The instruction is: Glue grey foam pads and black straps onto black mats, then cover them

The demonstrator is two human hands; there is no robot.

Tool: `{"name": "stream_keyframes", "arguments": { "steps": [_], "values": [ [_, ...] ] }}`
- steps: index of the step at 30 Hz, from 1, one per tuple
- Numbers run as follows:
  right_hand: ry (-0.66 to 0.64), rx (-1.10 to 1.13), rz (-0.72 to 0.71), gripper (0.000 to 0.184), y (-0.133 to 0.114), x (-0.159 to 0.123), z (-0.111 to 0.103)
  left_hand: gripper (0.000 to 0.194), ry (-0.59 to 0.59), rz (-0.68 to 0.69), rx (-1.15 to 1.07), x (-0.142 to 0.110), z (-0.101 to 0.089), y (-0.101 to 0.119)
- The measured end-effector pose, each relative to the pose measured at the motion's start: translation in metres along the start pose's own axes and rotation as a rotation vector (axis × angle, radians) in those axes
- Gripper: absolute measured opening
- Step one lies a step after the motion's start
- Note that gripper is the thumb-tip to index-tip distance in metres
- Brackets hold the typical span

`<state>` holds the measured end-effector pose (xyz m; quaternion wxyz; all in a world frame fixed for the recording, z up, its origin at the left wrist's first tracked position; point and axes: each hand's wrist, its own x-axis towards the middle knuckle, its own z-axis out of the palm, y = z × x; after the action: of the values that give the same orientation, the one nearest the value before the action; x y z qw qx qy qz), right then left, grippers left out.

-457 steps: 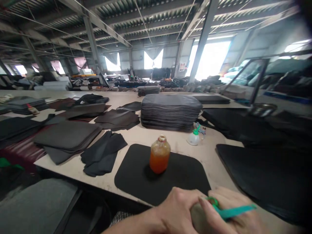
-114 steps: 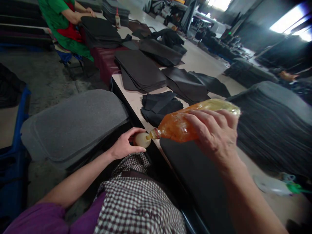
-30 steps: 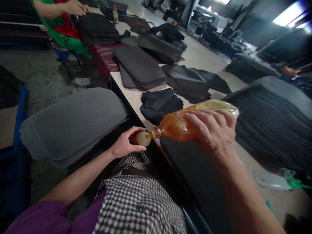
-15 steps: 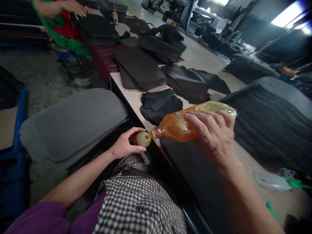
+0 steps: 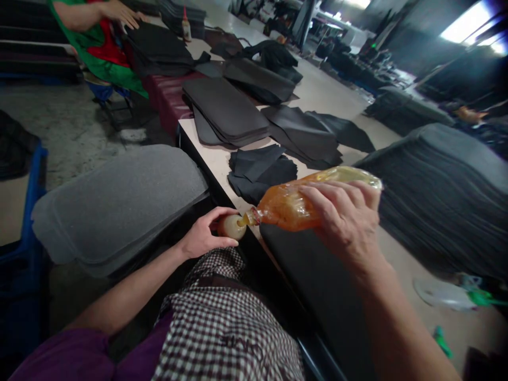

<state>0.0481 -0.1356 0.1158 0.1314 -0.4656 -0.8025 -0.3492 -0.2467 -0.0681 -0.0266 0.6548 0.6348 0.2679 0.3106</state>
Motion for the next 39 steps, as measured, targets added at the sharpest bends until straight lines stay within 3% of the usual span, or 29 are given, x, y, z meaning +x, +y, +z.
{"name": "stream_keyframes", "arguments": {
  "steps": [39],
  "values": [
    [-0.013,0.016,0.067,0.039,-0.0051,-0.0081,0.0017,0.073,-0.007,0.012,0.024,0.0045,0.0020,0.0007]
  ]
}}
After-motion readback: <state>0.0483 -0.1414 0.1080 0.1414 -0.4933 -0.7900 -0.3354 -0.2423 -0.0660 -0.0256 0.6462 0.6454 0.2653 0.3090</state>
